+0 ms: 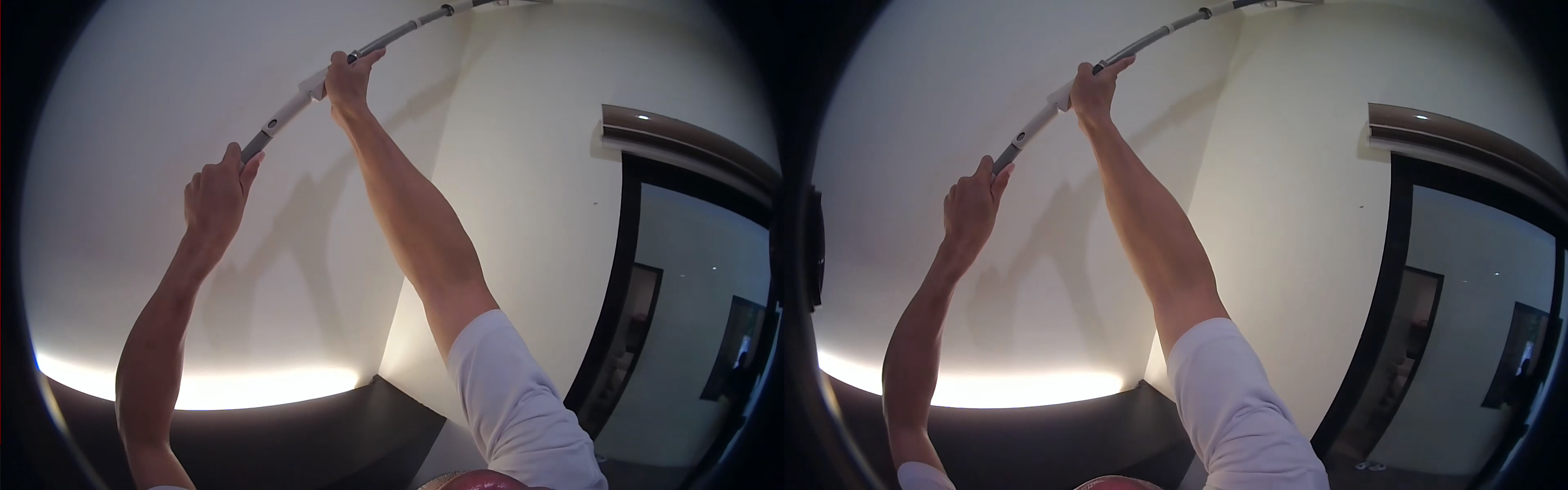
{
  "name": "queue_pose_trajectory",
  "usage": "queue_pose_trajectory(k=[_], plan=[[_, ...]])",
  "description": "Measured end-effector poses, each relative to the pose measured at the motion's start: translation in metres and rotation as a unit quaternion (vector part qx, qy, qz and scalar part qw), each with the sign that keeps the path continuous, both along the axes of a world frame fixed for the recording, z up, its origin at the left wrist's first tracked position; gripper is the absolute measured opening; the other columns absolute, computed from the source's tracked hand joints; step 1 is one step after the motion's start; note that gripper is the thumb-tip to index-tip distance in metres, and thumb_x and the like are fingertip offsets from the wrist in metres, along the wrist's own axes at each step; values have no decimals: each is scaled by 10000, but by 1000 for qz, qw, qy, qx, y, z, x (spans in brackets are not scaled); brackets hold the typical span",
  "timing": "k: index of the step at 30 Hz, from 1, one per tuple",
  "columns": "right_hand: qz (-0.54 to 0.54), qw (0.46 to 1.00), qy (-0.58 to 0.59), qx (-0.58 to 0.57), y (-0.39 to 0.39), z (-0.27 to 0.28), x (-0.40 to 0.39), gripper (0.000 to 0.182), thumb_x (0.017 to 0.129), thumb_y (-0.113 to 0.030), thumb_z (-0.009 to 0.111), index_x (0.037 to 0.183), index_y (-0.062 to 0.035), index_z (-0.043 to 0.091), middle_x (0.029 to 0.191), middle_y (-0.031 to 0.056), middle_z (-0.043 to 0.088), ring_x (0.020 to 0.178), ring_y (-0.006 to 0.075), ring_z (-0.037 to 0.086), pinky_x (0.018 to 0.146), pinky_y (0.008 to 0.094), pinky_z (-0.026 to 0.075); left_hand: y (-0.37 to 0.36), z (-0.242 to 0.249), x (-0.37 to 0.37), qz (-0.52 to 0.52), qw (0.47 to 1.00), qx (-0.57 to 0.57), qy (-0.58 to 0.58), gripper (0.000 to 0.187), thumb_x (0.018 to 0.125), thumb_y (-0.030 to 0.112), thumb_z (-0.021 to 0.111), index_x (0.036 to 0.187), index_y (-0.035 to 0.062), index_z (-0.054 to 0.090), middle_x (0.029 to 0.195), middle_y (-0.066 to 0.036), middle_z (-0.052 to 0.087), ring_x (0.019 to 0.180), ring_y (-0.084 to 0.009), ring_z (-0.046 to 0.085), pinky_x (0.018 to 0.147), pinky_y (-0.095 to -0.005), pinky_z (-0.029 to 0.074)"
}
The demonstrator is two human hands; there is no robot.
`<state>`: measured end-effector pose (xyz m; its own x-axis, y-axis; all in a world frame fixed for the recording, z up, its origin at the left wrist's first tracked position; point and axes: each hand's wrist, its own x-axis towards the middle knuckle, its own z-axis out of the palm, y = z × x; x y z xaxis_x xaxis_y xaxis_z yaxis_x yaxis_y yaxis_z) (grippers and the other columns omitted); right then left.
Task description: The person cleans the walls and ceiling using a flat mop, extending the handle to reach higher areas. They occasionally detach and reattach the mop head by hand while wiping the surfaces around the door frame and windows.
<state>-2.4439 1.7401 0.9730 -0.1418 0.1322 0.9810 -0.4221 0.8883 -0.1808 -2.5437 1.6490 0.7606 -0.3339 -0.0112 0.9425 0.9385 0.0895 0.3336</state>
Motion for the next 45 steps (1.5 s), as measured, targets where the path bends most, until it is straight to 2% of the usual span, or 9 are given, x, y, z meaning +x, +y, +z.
queue_pose_trajectory(k=[1,3,8,10,17,21,28,43,45], plan=[[24,1000,0,13,4,1,-1,1026,910,-102,492,1558,-42,-301,903,57,496,818,144,507,686,324,508,0,-3,1,2,1000,-2,0,463,1074,502,450,965,57,514,574,-130,596,598,-415,661,539,-530,512],[34,999,6,19,3,0,-3,1030,903,-97,492,1557,-39,-302,895,48,490,804,140,500,678,320,501,-1,-7,2,43,999,23,13,447,1073,494,461,963,63,507,561,-132,592,584,-415,657,525,-522,510],[34,998,38,26,9,-2,-5,1035,893,-93,493,1557,-34,-298,854,28,478,748,126,482,651,313,489,5,-11,4,39,999,24,1,440,1068,502,469,980,72,511,561,-129,603,586,-411,664,518,-519,507],[34,999,13,30,4,-16,-6,990,928,-128,483,1556,6,-271,877,72,519,804,173,535,811,369,508,12,-20,-5,43,999,25,2,436,1066,501,473,985,75,509,564,-127,609,585,-409,667,515,-517,506],[37,999,-5,16,-5,-13,-14,1028,913,-111,507,1557,-16,-288,900,45,487,832,141,500,783,324,498,20,-20,-16,78,995,60,12,405,1062,488,491,1007,87,487,564,-113,617,577,-392,678,492,-501,511],[36,999,19,31,-5,-18,-20,995,910,-98,497,1579,-7,-235,909,45,476,841,138,493,784,313,495,26,-25,-22,83,993,77,27,398,1059,477,503,986,87,480,549,-102,606,556,-374,678,466,-479,513],[40,991,102,73,22,-9,-49,935,917,-83,480,1573,53,-173,768,40,500,675,132,516,666,345,502,50,-26,-44,45,994,100,24,379,1062,473,506,1006,99,489,605,-83,631,573,-341,685,500,-476,506],[-43,980,146,127,8,-15,-38,910,905,-78,457,1581,59,-137,734,52,512,642,133,515,626,345,494,65,-25,-56,-44,988,135,58,366,1055,450,537,980,95,492,559,-82,589,529,-335,658,475,-464,489],[-66,981,147,106,1,-22,-33,911,905,-79,459,1580,60,-137,736,54,507,640,135,512,624,349,493,60,-25,-58,-57,987,131,74,361,1043,429,570,952,87,497,527,-61,570,479,-286,643,446,-415,489]])
